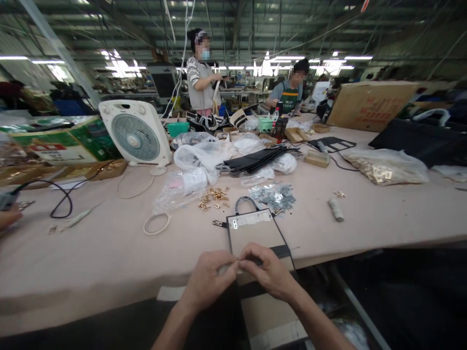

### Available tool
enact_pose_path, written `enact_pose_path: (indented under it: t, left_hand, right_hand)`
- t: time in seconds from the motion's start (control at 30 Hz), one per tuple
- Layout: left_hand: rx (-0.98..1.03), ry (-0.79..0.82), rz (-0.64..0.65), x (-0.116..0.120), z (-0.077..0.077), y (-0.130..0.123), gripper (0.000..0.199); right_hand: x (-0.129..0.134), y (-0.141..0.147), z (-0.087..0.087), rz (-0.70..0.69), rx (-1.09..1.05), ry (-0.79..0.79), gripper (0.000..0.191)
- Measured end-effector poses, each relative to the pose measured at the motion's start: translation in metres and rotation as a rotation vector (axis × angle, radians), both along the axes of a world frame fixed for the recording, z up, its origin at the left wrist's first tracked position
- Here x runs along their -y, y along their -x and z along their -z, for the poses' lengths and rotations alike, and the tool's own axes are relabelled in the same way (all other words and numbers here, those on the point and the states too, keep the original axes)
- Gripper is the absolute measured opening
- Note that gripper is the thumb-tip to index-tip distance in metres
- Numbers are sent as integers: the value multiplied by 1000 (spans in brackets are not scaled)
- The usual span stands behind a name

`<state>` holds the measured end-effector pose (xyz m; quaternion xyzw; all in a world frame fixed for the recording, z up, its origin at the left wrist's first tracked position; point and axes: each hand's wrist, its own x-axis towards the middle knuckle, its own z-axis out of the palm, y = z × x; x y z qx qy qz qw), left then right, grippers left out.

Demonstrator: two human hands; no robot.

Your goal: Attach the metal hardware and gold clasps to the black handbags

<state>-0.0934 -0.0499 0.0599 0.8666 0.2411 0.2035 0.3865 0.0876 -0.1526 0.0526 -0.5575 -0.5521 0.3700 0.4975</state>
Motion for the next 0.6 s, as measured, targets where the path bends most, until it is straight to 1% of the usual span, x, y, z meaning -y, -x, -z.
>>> enact_pose_path:
  t: [0.07, 0.17, 0.23, 0.3, 0.37, 0.47, 0.53, 0.57, 0.6]
  left_hand:
    - [28, 44, -5, 1, 0, 0, 27]
    - [51, 88, -13, 3, -3, -1, 27]
    - [75, 119, -26, 5, -6, -1, 26]
    - [113, 176, -68, 8, -5, -4, 26]
    - [168, 298, -139, 12, 2, -8, 28]
    - [302, 599, -290, 14, 18, -14, 35]
    - [395, 765, -413, 12, 25, -14, 39]
    - [423, 804, -464, 9, 27, -12, 40]
    - [432, 808, -492, 7, 26, -9, 41]
  right_hand:
    - [2, 2, 3, 14, -41, 19, 15]
    - [4, 0, 5, 17, -77, 44, 20]
    - [3, -1, 6, 10, -70, 49, 21]
    - [2, 0, 6, 9, -33, 38, 19]
    - [1, 5, 6, 44, 25, -24, 17]
    - [2, 17, 7, 115, 118, -213, 15]
    - [4, 20, 6, 124, 151, -326, 13]
    - [3, 17, 5, 128, 153, -347, 12]
    - [0, 12, 4, 146, 146, -339, 11]
